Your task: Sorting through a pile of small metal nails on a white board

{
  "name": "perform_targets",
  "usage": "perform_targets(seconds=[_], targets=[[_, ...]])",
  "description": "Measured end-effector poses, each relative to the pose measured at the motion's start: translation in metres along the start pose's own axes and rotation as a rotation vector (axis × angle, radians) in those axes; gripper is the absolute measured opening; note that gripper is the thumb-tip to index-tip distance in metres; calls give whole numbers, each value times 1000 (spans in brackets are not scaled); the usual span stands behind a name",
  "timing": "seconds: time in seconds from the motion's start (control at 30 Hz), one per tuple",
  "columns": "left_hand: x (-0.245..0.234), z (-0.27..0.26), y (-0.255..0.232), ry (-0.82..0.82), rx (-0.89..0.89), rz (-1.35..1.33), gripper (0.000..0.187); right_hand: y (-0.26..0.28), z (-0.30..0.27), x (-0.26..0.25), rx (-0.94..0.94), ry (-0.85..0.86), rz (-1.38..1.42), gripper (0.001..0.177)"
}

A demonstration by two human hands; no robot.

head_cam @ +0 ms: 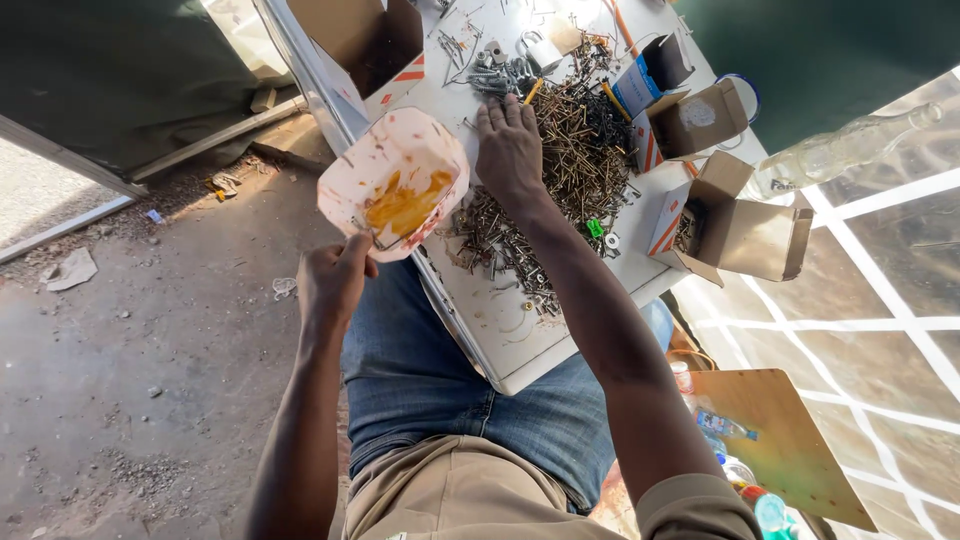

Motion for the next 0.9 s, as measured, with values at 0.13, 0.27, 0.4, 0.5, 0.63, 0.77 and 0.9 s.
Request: perform_targets(seconds=[0.13, 0.27, 0.4, 0.5, 0.63, 0.77, 0.9], targets=[[14, 26, 20, -22, 33, 102, 48, -3, 4, 8, 43, 4, -58, 45], [23, 29, 17, -32, 35, 139, 51, 1, 4, -5, -110, 7, 43, 44], [30, 25, 17, -24, 155, 29, 62, 3, -5, -18, -120, 89, -45, 34], [40, 30, 12, -34, 200, 30, 66, -1, -19, -58, -117, 147, -36, 33], [51, 33, 15, -56, 208, 68, 68, 20, -64, -102, -181, -44, 21, 25], [56, 39, 22, -113, 259, 82, 63, 49, -94, -85, -269, -195, 238, 38], [52, 46, 27, -136, 326, 43, 59, 54, -102, -70, -305, -87, 265, 58]])
Point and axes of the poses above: each hand's wrist, its own z-axis towards the middle knuckle, its own x-axis out of the palm, y = z × x, the point moved 2 cm from there along z, towards the middle knuckle, and after that the axes turned 6 degrees about -z, right-handed, at the moved point
